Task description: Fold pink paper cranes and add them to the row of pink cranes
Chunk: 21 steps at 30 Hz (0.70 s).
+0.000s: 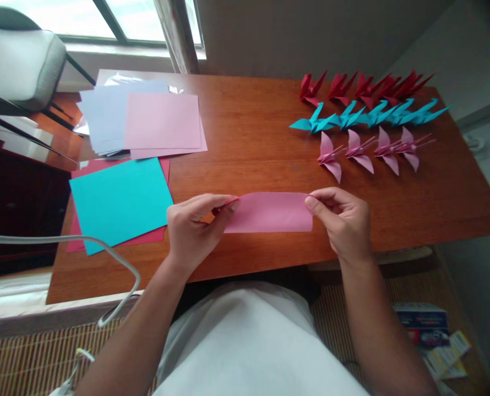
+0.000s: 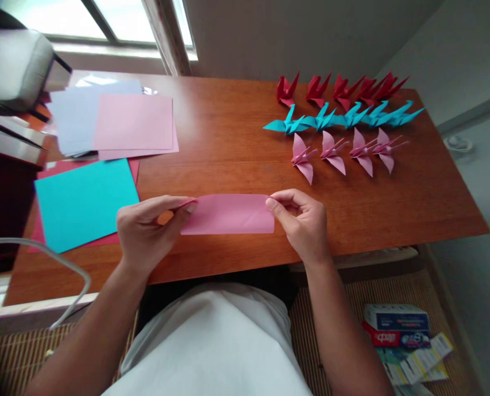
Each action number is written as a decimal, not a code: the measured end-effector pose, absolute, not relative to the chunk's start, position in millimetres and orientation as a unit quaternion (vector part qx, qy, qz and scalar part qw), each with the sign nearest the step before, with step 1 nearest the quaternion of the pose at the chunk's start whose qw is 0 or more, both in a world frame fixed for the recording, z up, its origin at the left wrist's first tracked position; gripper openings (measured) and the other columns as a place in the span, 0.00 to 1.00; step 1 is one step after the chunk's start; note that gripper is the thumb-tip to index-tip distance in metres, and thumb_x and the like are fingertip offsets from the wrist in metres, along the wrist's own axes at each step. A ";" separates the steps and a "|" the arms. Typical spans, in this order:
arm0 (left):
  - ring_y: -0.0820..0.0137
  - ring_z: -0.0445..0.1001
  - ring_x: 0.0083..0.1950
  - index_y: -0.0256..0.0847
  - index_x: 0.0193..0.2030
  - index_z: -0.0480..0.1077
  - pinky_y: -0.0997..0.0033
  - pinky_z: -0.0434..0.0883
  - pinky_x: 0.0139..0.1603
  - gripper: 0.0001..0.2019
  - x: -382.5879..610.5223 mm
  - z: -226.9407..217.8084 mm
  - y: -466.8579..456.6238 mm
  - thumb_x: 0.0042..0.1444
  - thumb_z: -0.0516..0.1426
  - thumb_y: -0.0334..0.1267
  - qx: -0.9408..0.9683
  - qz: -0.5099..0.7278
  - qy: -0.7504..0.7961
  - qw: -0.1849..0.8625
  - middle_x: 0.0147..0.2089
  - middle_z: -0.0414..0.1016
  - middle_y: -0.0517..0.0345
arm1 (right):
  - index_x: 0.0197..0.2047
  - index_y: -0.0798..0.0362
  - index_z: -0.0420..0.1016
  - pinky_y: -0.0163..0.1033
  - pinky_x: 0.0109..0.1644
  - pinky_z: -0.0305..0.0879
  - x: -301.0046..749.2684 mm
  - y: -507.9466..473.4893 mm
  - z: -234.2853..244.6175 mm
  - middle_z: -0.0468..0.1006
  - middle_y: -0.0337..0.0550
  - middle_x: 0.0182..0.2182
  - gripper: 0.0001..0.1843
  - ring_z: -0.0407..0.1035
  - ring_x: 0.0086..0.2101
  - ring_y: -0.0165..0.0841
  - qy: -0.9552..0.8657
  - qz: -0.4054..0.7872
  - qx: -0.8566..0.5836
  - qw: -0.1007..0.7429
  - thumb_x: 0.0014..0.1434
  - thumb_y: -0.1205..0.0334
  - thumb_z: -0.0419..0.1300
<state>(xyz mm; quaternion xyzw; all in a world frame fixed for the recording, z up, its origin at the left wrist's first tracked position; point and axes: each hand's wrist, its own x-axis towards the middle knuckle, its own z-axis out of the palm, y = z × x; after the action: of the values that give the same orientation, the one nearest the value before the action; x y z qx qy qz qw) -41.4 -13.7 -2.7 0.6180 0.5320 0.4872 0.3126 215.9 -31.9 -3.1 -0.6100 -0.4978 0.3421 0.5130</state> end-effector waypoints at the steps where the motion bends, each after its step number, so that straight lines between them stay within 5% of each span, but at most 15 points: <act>1: 0.74 0.78 0.30 0.43 0.33 0.83 0.77 0.73 0.33 0.01 -41.5 -2.7 -13.9 0.54 0.68 0.36 0.623 0.490 0.527 0.306 0.32 0.84 0.60 | 0.33 0.50 0.83 0.34 0.33 0.73 216.7 -32.2 -2.4 0.82 0.37 0.28 0.06 0.75 0.29 0.30 -0.497 0.345 -0.609 0.513 0.55 0.58 0.73; 9: 0.72 0.77 0.29 0.41 0.32 0.82 0.77 0.72 0.28 0.09 -40.1 1.1 -9.6 0.49 0.71 0.43 0.479 0.475 0.549 0.494 0.31 0.83 0.57 | 0.32 0.48 0.82 0.35 0.34 0.72 217.6 -34.6 2.2 0.81 0.37 0.28 0.06 0.74 0.30 0.30 -0.478 0.387 -0.578 0.536 0.53 0.59 0.73; 21: 0.76 0.74 0.30 0.39 0.31 0.80 0.81 0.68 0.29 0.12 -38.4 1.1 -8.1 0.44 0.74 0.41 0.395 0.456 0.525 0.601 0.31 0.81 0.59 | 0.32 0.48 0.84 0.33 0.32 0.69 221.9 -38.4 2.5 0.82 0.37 0.27 0.06 0.73 0.28 0.28 -0.429 0.437 -0.584 0.533 0.50 0.62 0.75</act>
<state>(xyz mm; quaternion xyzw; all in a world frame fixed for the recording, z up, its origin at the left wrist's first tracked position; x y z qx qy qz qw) -38.4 -8.1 1.1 0.3946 0.5249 0.4556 0.6010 221.9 -38.4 2.5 -0.5844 -0.4287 0.4371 0.5326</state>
